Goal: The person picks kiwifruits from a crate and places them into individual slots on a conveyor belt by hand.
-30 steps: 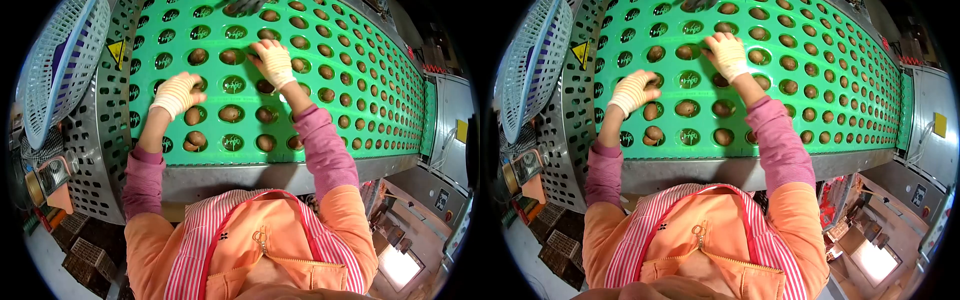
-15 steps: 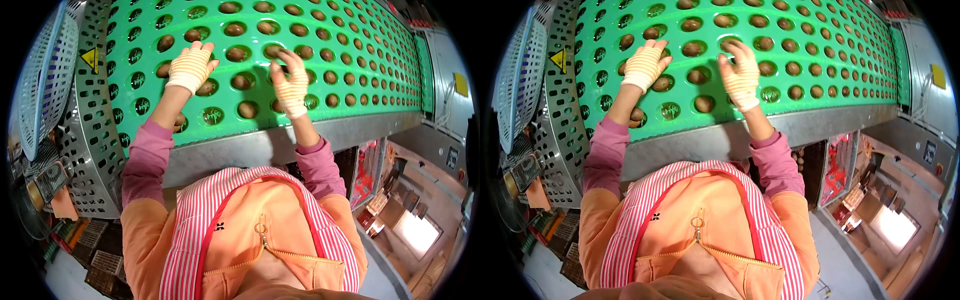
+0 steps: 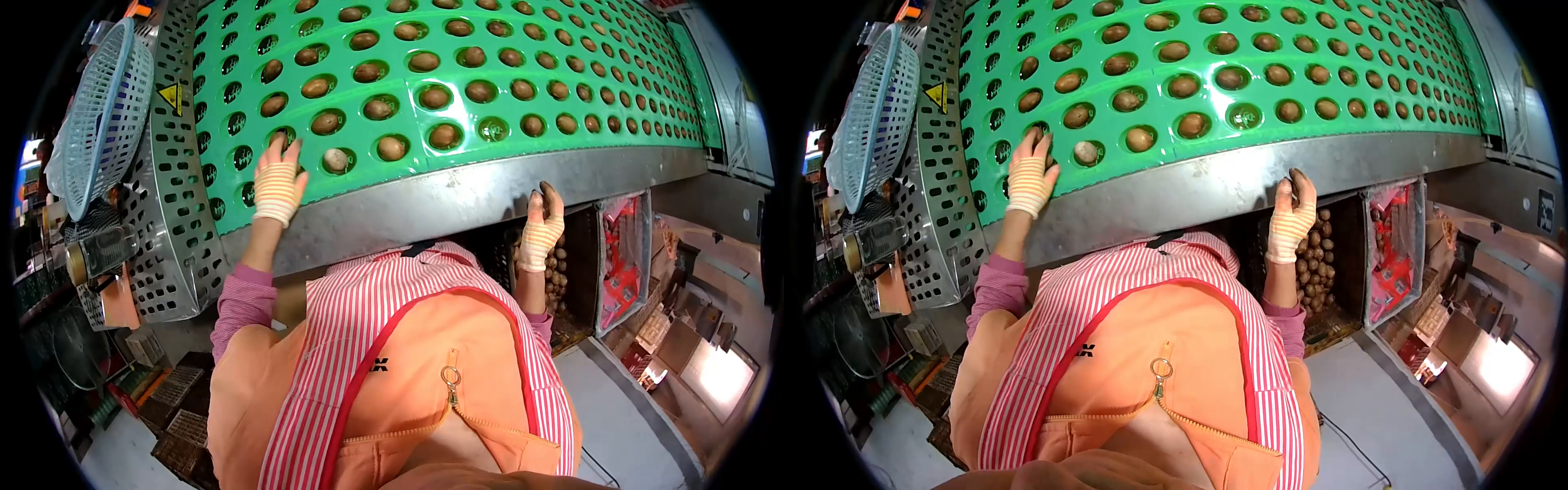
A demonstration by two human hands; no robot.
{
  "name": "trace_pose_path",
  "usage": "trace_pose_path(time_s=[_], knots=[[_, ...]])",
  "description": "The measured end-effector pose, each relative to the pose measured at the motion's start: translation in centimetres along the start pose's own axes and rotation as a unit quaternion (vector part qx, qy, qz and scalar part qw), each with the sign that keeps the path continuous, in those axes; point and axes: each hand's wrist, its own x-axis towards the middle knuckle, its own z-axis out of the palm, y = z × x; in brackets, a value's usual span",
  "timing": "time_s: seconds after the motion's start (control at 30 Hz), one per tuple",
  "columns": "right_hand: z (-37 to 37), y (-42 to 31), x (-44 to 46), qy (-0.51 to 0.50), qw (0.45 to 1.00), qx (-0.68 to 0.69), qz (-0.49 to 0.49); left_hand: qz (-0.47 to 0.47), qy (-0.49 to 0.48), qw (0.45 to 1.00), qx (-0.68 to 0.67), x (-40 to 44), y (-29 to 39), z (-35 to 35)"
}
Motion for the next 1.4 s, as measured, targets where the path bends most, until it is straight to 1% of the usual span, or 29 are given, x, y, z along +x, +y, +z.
trace_pose_path(time_s=[0.03,0.1,0.13,0.17,0.2,0.23,0.27,0.33,0.4,0.43,0.47,0.5,0.53,0.57,0.6,0.63,0.67,0.73,0.77,0.8,0.87,0.93,1.0,1.07,1.1,1.2,1.27,1.33,1.4], knots=[[-0.8,0.0,-0.6,0.001,1.0,0.014,0.019,-0.025,-0.06,0.998,-0.024,-0.6,-1.8,1.4],[-2.0,-0.2,-1.6,0.007,0.998,0.04,0.054,-0.004,-0.024,0.999,-0.041,-1.2,-3.0,2.4],[-2.2,-0.2,-2.1,-0.003,0.999,0.039,0.034,0.012,-0.004,0.999,-0.052,-0.7,-2.6,2.7],[-2.3,-0.2,-2.3,-0.031,0.999,0.016,0.013,0.021,0.068,0.993,-0.098,-0.5,-1.7,3.1],[-2.2,-1.0,-2.5,-0.058,0.998,-0.011,-0.005,0.036,0.072,0.985,-0.15,0.4,1.1,2.0],[-1.7,-2.5,-2.7,-0.136,0.987,0.042,0.069,0.048,0.072,0.976,-0.201,1.1,4.8,0.6],[-0.9,-4.3,-3.0,-0.215,0.962,0.096,0.142,0.057,0.07,0.963,-0.252,1.4,8.5,-0.4],[1.7,-6.8,-3.8,-0.3,0.869,0.322,0.225,0.14,-0.009,0.934,-0.329,1.7,15.4,-1.2],[3.2,-6.6,-3.8,-0.359,0.779,0.419,0.299,0.249,-0.14,0.88,-0.379,1.3,20.5,-0.3],[4.5,-6.6,-3.7,-0.322,0.811,0.398,0.284,0.255,-0.113,0.876,-0.394,0.5,22.0,-0.2],[4.4,-6.7,-2.9,-0.346,0.813,0.368,0.29,0.258,-0.085,0.872,-0.408,-0.1,22.5,-0.2],[4.0,-6.3,-1.9,-0.349,0.849,0.28,0.282,0.285,-0.06,0.863,-0.412,0.0,21.8,0.2],[3.8,-5.6,-0.6,-0.352,0.875,0.193,0.27,0.255,-0.053,0.866,-0.426,-0.1,20.6,-0.2],[4.7,-4.4,0.8,-0.291,0.946,0.062,0.129,0.232,-0.017,0.884,-0.406,0.0,18.8,0.3],[5.9,-3.3,2.3,-0.215,0.974,-0.065,-0.021,0.208,0.018,0.899,-0.384,0.2,16.7,1.1],[6.8,-2.9,4.3,-0.157,0.97,-0.11,-0.151,0.171,0.049,0.909,-0.377,0.2,14.8,1.1],[7.6,-2.6,6.2,-0.09,0.944,-0.152,-0.278,0.12,0.094,0.941,-0.301,0.2,12.5,1.2],[9.4,-0.9,8.3,-0.126,0.923,-0.196,-0.306,0.073,0.161,0.946,-0.272,1.1,7.3,1.9],[10.0,1.0,8.8,-0.192,0.892,-0.295,-0.283,0.035,0.194,0.956,-0.217,1.4,4.3,2.9],[10.0,0.8,8.5,-0.275,0.85,-0.395,-0.213,0.017,0.193,0.964,-0.184,1.9,1.2,3.5],[10.3,1.9,7.7,-0.2,0.834,-0.431,-0.28,-0.083,0.15,0.983,-0.072,1.8,-1.3,2.8],[10.2,2.3,7.4,-0.133,0.852,-0.388,-0.325,-0.102,0.093,0.986,-0.093,1.8,-3.9,3.7],[10.1,2.5,7.4,-0.094,0.885,-0.337,-0.307,-0.122,0.024,0.983,-0.133,2.1,-5.1,3.7],[10.0,2.4,7.3,-0.084,0.89,-0.334,-0.297,-0.136,-0.051,0.97,-0.195,3.8,-4.6,1.1],[10.0,2.2,7.3,-0.09,0.891,-0.338,-0.289,-0.09,-0.09,0.976,-0.175,4.5,-4.8,0.7],[10.0,2.2,7.3,-0.083,0.898,-0.331,-0.279,0.074,-0.112,0.988,-0.077,5.8,-7.5,0.9],[10.1,2.0,7.3,-0.073,0.901,-0.328,-0.275,0.078,-0.15,0.985,-0.045,6.8,-9.3,-0.7],[10.2,1.4,7.2,-0.065,0.903,-0.334,-0.263,0.008,-0.32,0.942,-0.102,10.3,-9.7,-2.9],[10.4,1.2,7.2,-0.069,0.902,-0.344,-0.252,0.015,-0.135,0.963,-0.231,12.7,-9.8,-1.7]])
